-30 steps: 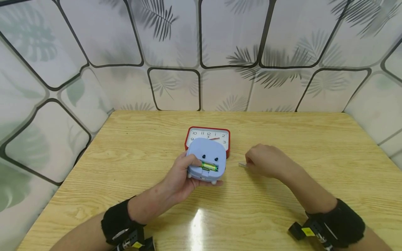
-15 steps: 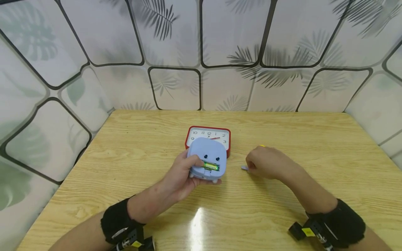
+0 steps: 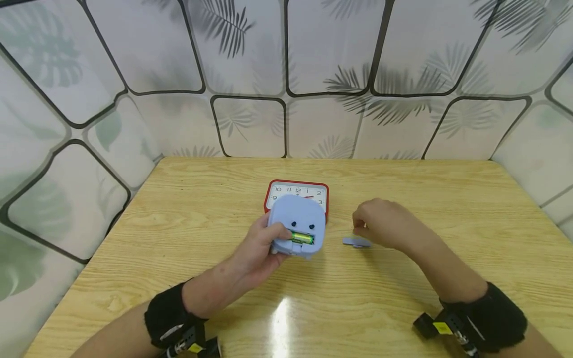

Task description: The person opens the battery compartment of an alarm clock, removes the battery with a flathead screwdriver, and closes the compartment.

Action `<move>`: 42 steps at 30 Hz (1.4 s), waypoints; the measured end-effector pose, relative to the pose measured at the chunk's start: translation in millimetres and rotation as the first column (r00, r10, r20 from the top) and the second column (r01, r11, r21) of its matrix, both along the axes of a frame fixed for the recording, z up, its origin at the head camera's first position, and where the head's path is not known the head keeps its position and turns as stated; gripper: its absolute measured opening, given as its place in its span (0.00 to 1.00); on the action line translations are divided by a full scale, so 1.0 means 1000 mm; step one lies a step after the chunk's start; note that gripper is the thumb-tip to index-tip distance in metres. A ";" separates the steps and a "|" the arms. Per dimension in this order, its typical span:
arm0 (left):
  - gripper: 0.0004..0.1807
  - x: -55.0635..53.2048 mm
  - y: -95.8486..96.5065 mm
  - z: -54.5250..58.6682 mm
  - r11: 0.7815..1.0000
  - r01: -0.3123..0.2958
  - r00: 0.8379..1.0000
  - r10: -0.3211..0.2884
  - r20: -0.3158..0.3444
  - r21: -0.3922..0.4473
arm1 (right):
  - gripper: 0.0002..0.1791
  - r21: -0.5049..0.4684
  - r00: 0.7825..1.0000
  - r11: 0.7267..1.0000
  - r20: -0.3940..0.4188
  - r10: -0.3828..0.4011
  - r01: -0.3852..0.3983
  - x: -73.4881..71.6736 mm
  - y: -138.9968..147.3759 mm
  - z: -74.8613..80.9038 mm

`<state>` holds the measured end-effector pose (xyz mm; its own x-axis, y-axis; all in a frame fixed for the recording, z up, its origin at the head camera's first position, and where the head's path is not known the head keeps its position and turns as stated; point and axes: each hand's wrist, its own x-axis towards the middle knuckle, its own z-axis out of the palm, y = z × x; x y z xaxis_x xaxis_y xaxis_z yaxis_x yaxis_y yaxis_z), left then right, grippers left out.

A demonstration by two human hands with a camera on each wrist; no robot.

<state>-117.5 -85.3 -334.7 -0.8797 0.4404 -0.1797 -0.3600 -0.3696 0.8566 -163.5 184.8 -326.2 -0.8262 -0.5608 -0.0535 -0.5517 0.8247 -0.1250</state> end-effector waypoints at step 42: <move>0.39 0.004 0.001 0.001 0.999 0.009 0.999 -0.007 -0.048 0.042 | 0.19 0.040 0.952 0.974 0.203 -0.228 0.224 -0.031 0.046 -0.017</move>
